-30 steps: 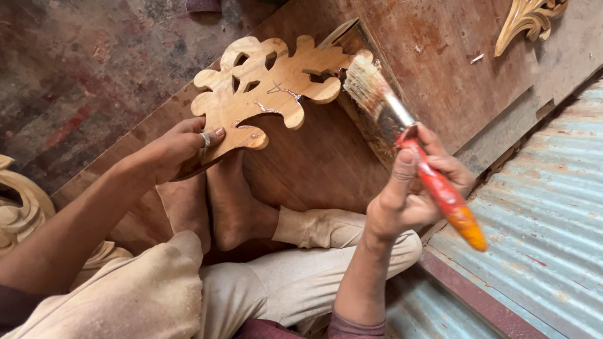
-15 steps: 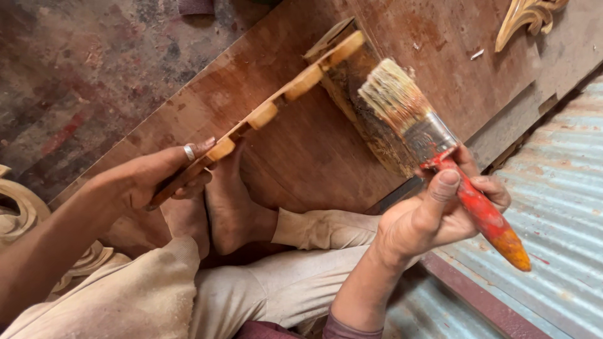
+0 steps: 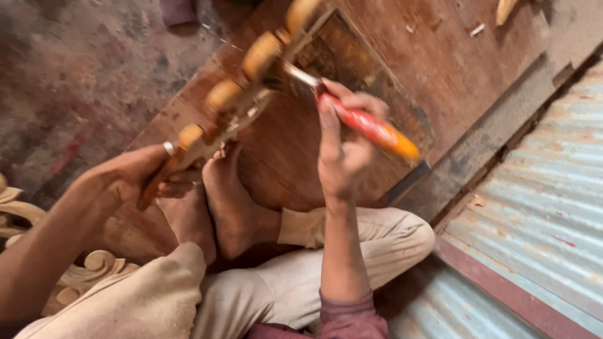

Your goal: The person is applying a brownish liquid to a carved wooden piece using a paintbrush. They hold the piece with their left hand and brush with their right, repeatedly dipping the brush into a container to reload the liquid.

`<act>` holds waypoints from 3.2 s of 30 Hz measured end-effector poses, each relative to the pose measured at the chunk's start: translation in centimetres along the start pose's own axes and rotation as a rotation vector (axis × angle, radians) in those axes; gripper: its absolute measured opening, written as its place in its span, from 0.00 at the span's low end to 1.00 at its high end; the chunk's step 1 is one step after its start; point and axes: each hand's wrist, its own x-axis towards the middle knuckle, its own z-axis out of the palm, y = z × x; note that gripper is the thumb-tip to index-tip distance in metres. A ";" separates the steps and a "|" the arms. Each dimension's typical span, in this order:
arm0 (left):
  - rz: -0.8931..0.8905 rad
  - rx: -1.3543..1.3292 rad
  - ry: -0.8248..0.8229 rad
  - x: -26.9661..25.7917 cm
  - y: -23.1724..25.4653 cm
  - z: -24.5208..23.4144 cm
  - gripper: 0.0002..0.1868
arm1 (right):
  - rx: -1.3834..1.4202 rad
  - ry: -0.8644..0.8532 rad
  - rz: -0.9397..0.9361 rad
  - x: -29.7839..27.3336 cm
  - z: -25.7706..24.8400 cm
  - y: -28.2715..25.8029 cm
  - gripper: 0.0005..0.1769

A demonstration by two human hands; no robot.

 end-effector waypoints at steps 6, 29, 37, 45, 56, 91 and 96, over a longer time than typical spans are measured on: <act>0.013 -0.057 -0.037 -0.2 0.3 -1.3 0.23 | -0.034 0.018 0.046 0.3 -0.2 0.9 0.13; 0.004 -0.105 -0.123 1.5 -1.5 0.2 0.24 | -0.757 -0.226 -0.554 -2.1 -0.4 -2.6 0.07; 0.040 -0.093 -0.081 2.0 -1.1 -0.9 0.20 | -0.486 -0.040 -0.242 -2.8 -1.8 -0.4 0.10; -0.016 -0.092 -0.139 1.9 -1.4 -0.4 0.25 | -0.519 -0.042 -0.365 -3.4 -2.5 0.1 0.12; 0.007 -0.014 -0.069 1.9 -0.8 0.7 0.26 | -0.574 -0.045 -0.430 -2.5 -1.9 0.4 0.11; 0.644 1.610 1.104 -3.0 -0.9 9.7 0.33 | -0.537 0.105 -0.281 -5.3 -6.7 -3.4 0.13; 0.570 1.531 1.107 -3.3 1.4 10.0 0.33 | -0.606 0.053 -0.290 -4.4 -5.3 -1.3 0.11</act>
